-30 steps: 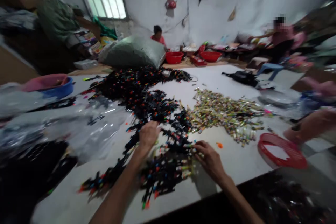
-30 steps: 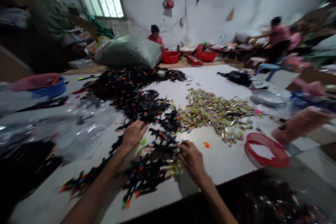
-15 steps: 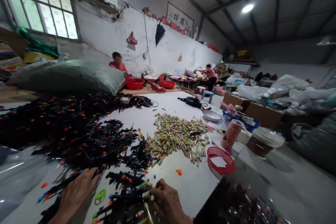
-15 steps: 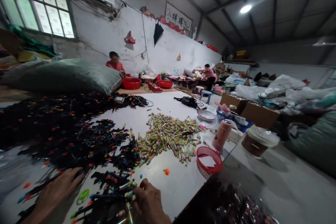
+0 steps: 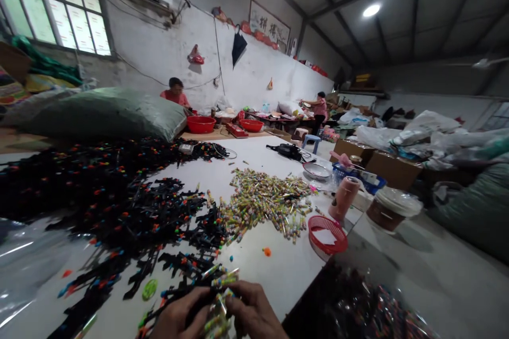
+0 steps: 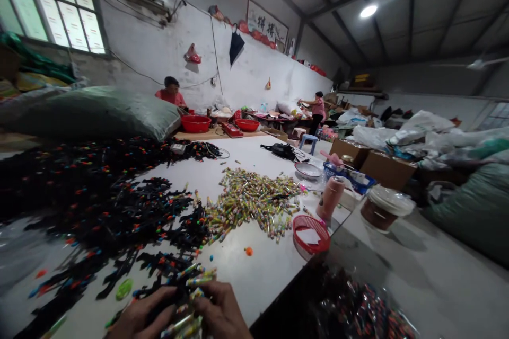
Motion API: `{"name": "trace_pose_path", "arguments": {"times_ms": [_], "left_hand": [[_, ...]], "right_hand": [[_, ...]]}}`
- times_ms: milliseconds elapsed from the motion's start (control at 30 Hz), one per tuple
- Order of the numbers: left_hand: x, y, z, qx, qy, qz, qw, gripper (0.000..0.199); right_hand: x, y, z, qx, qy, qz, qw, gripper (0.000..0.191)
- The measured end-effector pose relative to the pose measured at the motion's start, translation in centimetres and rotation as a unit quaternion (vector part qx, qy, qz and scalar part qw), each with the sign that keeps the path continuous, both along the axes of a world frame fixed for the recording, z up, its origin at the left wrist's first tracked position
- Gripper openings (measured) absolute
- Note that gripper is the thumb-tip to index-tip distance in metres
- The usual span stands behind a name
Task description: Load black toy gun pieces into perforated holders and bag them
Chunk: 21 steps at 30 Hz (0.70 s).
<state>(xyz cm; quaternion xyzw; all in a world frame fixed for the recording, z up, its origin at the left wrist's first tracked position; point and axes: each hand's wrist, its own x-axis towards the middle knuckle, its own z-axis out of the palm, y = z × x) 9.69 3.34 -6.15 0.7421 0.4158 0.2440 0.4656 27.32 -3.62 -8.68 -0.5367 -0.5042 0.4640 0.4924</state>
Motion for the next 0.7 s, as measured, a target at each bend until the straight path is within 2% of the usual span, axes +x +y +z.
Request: {"name": "trace_pose_path", "arguments": {"times_ms": [133,200,233,333,433,700], "left_hand": [[1.4,-2.5,2.5,0.054,0.032,-0.076,0.995,0.028],[1.7,-2.9,3.3,0.119,0.05,-0.103,0.986,0.029],[1.8,-2.9,3.4,0.121,0.06,-0.107,0.985,0.029],[1.9,-3.2,3.2,0.127,0.086,-0.114,0.982,0.025],[1.8,-3.6,2.8,0.155,0.107,-0.124,0.974,0.022],[1.6,-3.8,2.4,0.213,0.147,-0.143,0.955,0.023]], "right_hand": [[0.2,-0.5,3.0,-0.022,0.053,0.026,0.998,0.044],[0.5,-0.7,3.9,-0.046,0.088,0.016,0.995,0.041],[0.6,-0.8,4.2,-0.057,0.104,0.012,0.993,0.041],[1.1,-1.5,4.6,-0.073,0.12,0.02,0.99,0.034],[1.3,-2.2,5.0,-0.071,0.095,0.033,0.992,0.029],[1.8,-2.2,5.3,-0.056,0.051,0.062,0.995,0.029]]}}
